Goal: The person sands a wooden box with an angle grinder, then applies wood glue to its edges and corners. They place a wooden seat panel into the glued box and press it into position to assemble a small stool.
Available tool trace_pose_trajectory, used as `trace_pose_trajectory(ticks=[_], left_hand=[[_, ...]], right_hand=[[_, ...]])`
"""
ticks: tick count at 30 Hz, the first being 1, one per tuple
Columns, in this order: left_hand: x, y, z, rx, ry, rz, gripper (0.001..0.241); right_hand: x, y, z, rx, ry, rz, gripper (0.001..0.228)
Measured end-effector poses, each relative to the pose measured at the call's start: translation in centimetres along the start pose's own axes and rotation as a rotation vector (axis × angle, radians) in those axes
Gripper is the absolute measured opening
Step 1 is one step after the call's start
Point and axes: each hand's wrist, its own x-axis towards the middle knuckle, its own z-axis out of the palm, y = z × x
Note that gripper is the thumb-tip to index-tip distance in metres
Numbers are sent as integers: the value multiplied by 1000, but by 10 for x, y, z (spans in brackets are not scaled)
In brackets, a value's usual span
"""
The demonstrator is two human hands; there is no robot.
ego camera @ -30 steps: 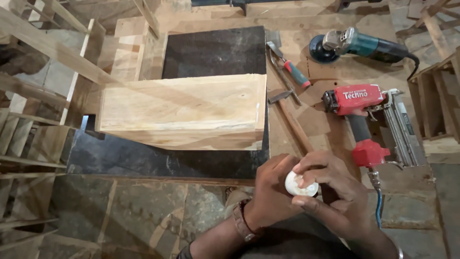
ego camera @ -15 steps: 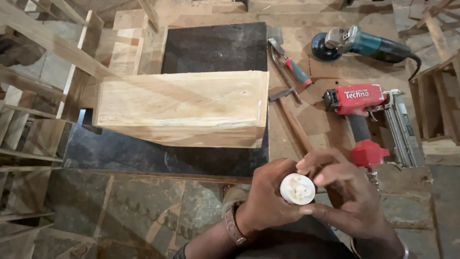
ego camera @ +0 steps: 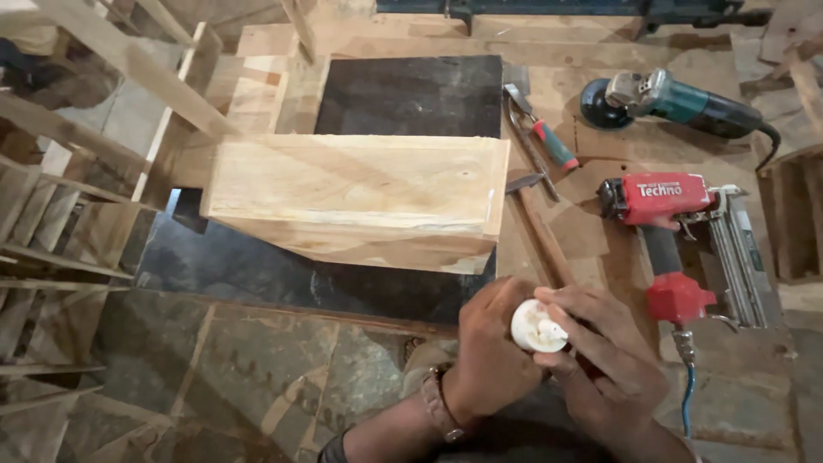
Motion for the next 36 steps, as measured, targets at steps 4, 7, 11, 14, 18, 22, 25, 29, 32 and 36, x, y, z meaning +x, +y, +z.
trace_pose_trajectory(ticks=[4,7,11,14,18,22,25,29,32,36], left_hand=[[6,6,0,67,60,54,42],[7,4,3,83,78,19,40],[9,3,8,218,123,122,45],[7,-4,12,234,116,70,44],[7,-11,12,212,90,97,45],[9,-8,9,245,66,81,41],[8,-4,10,196,69,165,51],[7,-9,19,256,86,79,43],[3,-15,22,276,86,96,42],[0,-25,28,353,120,116,35]], right_hand=[[4,-3,12,-38,92,-1,36],[5,2,18,-166,150,14,32],[4,12,24,-200,216,-11,24],[0,15,24,-207,183,26,25],[-5,18,19,-201,103,40,28],[6,3,4,-81,57,110,36],[6,-1,-5,278,72,181,48],[5,5,-10,89,116,293,38],[6,7,-7,-67,140,315,35],[12,8,-7,-159,162,308,32]])
